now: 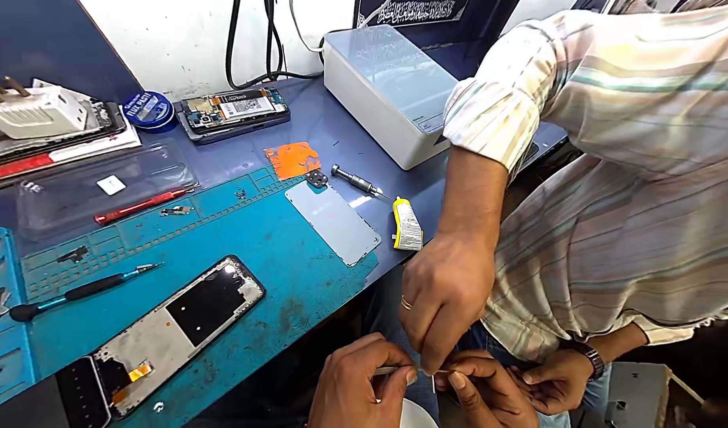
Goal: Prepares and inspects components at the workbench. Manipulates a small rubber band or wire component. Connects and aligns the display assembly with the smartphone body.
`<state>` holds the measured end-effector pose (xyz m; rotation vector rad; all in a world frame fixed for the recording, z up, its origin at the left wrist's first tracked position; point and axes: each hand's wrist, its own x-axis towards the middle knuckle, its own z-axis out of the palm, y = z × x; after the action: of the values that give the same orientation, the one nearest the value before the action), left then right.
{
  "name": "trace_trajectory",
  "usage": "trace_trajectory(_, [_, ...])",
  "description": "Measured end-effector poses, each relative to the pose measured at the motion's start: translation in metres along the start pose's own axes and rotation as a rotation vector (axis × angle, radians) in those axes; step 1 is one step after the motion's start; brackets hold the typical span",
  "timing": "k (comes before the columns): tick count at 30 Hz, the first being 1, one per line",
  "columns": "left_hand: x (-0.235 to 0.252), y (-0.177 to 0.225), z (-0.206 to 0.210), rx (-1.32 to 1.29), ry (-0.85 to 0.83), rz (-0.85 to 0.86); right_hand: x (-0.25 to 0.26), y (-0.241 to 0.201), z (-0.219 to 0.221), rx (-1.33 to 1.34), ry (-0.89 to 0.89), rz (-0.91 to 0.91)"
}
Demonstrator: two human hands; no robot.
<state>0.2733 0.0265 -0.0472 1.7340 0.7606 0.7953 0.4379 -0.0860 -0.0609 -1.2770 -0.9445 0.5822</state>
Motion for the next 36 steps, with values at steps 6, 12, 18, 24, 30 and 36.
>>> trace_trajectory(6, [-0.001,0.000,0.001,0.004,0.010,0.003,-0.001,-0.001,0.001,0.009,0.007,0.013])
trace_trajectory(12, [-0.003,0.000,0.002,0.013,0.028,0.004,-0.002,-0.002,0.002,-0.001,0.008,0.015])
trace_trajectory(18, [-0.003,0.000,0.003,0.037,0.060,0.025,-0.002,-0.002,0.005,-0.005,0.003,0.011])
trace_trajectory(24, [-0.004,-0.002,0.004,0.051,0.086,0.044,-0.002,-0.001,0.007,-0.022,0.009,-0.003])
trace_trajectory(30, [-0.005,-0.003,0.005,0.054,0.103,0.064,-0.003,-0.001,0.009,-0.023,0.024,0.010])
trace_trajectory(36, [-0.006,-0.005,0.009,0.078,0.144,0.139,-0.003,-0.002,0.012,-0.018,0.051,0.005])
